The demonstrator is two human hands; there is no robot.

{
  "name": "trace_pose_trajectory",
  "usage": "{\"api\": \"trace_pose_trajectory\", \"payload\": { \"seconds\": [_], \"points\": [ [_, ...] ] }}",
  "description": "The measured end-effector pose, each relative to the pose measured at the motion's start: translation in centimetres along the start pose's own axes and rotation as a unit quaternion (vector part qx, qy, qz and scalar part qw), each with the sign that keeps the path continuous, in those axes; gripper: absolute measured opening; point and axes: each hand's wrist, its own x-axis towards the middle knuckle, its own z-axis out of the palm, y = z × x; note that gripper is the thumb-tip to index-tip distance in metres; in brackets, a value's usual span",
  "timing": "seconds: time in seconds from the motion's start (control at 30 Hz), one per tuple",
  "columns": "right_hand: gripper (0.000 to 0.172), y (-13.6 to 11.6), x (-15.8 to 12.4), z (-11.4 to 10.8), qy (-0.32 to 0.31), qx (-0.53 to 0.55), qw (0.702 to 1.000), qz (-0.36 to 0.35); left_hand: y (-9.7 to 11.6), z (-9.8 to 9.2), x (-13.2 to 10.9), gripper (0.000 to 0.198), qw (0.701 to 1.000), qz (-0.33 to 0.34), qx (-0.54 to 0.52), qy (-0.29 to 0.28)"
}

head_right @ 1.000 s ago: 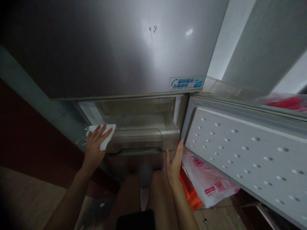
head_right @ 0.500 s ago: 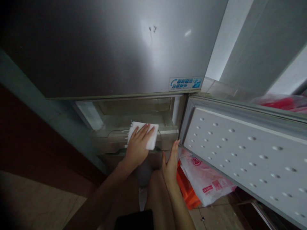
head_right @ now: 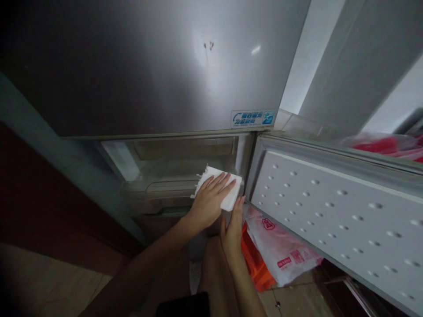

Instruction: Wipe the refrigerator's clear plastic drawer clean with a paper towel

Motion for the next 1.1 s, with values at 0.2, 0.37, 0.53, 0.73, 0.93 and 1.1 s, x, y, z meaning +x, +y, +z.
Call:
{"api": "trace_pose_trajectory", "payload": {
  "seconds": [0.2,0.37,0.53,0.73,0.93,1.1],
  "points": [
    [0.069,-0.3,0.2,-0.5,-0.004,-0.012,1.000,0.001,-5.2,-2.6,-6.7,0.073,0.995,-0.099,0.021,0.003],
    [0.069,-0.4,0.1,-0.6,-0.008,-0.005,1.000,0.007,-10.7,-3.6,-13.1,0.068,0.976,-0.187,0.038,0.102],
    [0.067,-0.5,0.1,-0.7,-0.004,0.004,1.000,0.006,-13.1,-3.8,-15.5,0.061,0.949,-0.255,0.045,0.179],
    [0.068,-0.5,0.1,-0.5,0.002,0.005,1.000,0.009,-10.8,-2.9,-13.5,0.059,0.941,-0.281,0.059,0.180],
    [0.067,-0.4,0.1,-0.3,0.006,0.000,1.000,0.005,-6.5,-1.2,-10.4,0.068,0.964,-0.228,0.040,0.131],
    [0.067,-0.4,-0.2,-0.2,0.005,0.002,1.000,0.015,-2.7,0.2,-6.6,0.064,0.980,-0.172,0.026,0.095]
  ]
}}
